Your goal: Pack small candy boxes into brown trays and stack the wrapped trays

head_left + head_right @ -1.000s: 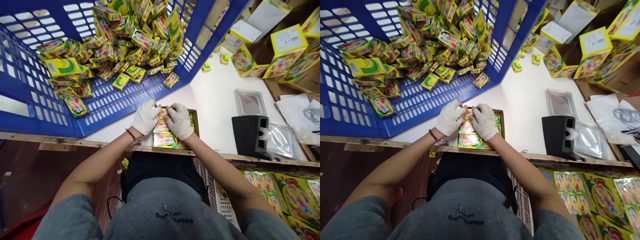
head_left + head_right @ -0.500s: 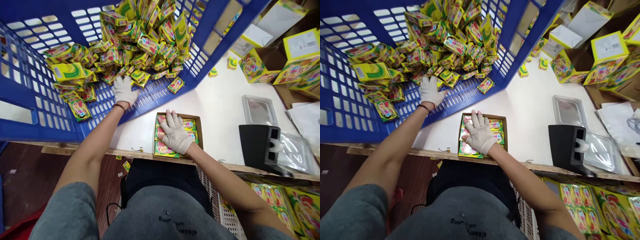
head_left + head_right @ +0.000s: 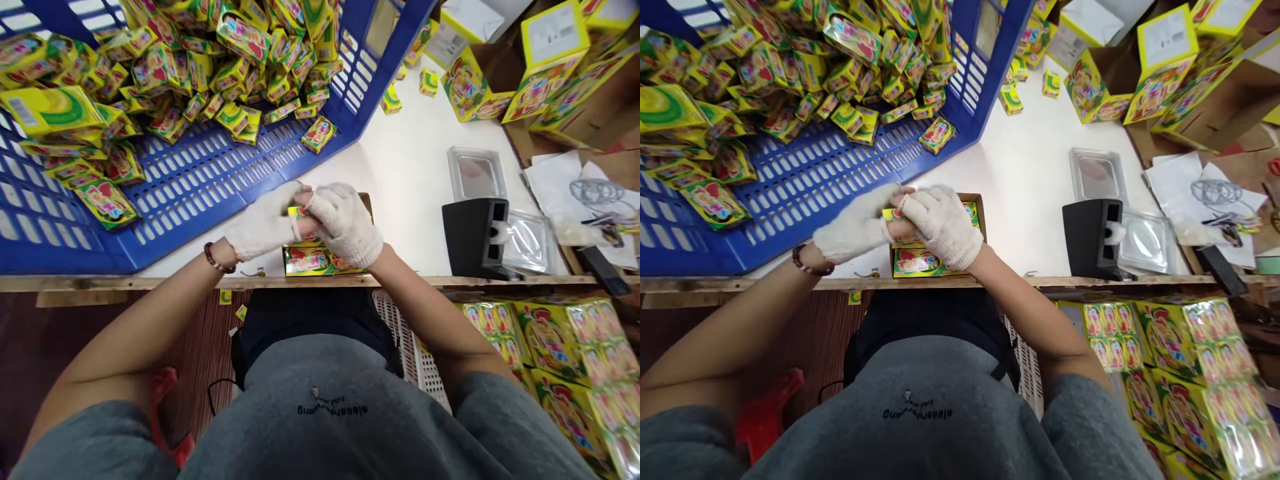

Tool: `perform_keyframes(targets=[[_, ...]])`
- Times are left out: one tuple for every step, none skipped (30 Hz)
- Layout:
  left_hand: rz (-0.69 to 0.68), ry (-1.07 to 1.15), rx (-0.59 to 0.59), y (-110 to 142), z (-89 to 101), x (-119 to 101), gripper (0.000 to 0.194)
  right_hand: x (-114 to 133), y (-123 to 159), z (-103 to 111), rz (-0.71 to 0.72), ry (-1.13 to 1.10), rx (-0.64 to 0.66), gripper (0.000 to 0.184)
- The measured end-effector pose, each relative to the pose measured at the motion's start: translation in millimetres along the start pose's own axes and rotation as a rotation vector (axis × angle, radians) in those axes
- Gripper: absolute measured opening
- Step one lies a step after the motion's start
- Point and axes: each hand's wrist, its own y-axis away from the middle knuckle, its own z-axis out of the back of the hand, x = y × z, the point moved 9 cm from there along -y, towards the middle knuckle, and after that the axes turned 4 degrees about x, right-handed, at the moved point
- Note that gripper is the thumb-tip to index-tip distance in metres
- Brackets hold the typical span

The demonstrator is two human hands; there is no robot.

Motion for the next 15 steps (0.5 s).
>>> perform_keyframes(targets=[[-0.028,0.017,0.035,1.0,-10.6,-7.2,0.053,-3.8,5.9,-0.1,0.005,-0.013,0.046,0.052],[-0.042,0.015,0.056,1.6,-18.3,-10.5,0.053,-9.8,13.9,-1.3,0.0,-0.029,0.087,0.049],[-0.047,-0.001,0.061,1.7,-23.0,-10.9,0.053,-17.2,23.4,-3.9,-0.012,-0.047,0.127,0.046],[-0.055,-0.037,0.044,1.4,-24.7,-10.2,0.052,-25.0,33.9,-7.5,-0.029,-0.065,0.166,0.043],[-0.07,-0.079,0.031,0.6,-25.9,-9.7,0.051,-31.9,44.6,-12.3,-0.045,-0.078,0.211,0.039],[-0.092,-0.118,0.029,-0.7,-27.5,-9.4,0.048,-37.7,54.8,-17.6,-0.06,-0.082,0.258,0.036],[-0.115,-0.149,0.038,-2.8,-29.7,-9.4,0.046,-42.0,63.6,-22.4,-0.071,-0.077,0.3,0.034],[-0.134,-0.169,0.049,-5.6,-31.7,-9.2,0.043,-45.0,70.3,-25.8,-0.075,-0.068,0.33,0.032],[-0.143,-0.183,0.055,-9.3,-32.8,-8.5,0.04,-46.6,74.8,-27.3,-0.071,-0.063,0.346,0.031],[-0.139,-0.195,0.054,-14.2,-32.6,-6.9,0.038,-47.5,77.0,-26.9,-0.062,-0.065,0.349,0.03],[-0.122,-0.209,0.038,-20.3,-30.4,-4.5,0.035,-48.3,77.3,-25.1,-0.053,-0.069,0.343,0.03],[-0.099,-0.227,0.018,-27.4,-27.0,-1.5,0.033,-49.4,76.2,-22.7,-0.05,-0.067,0.334,0.029],[-0.072,-0.252,-0.005,-35.6,-22.7,1.9,0.031,-50.3,74.4,-21.0,-0.052,-0.054,0.333,0.029],[-0.045,-0.284,-0.03,-44.8,-17.5,5.3,0.029,-50.4,72.4,-20.7,-0.057,-0.027,0.344,0.028],[-0.019,-0.319,-0.052,-55.0,-12.1,9.0,0.028,-49.2,70.6,-22.0,-0.064,0.012,0.365,0.027]])
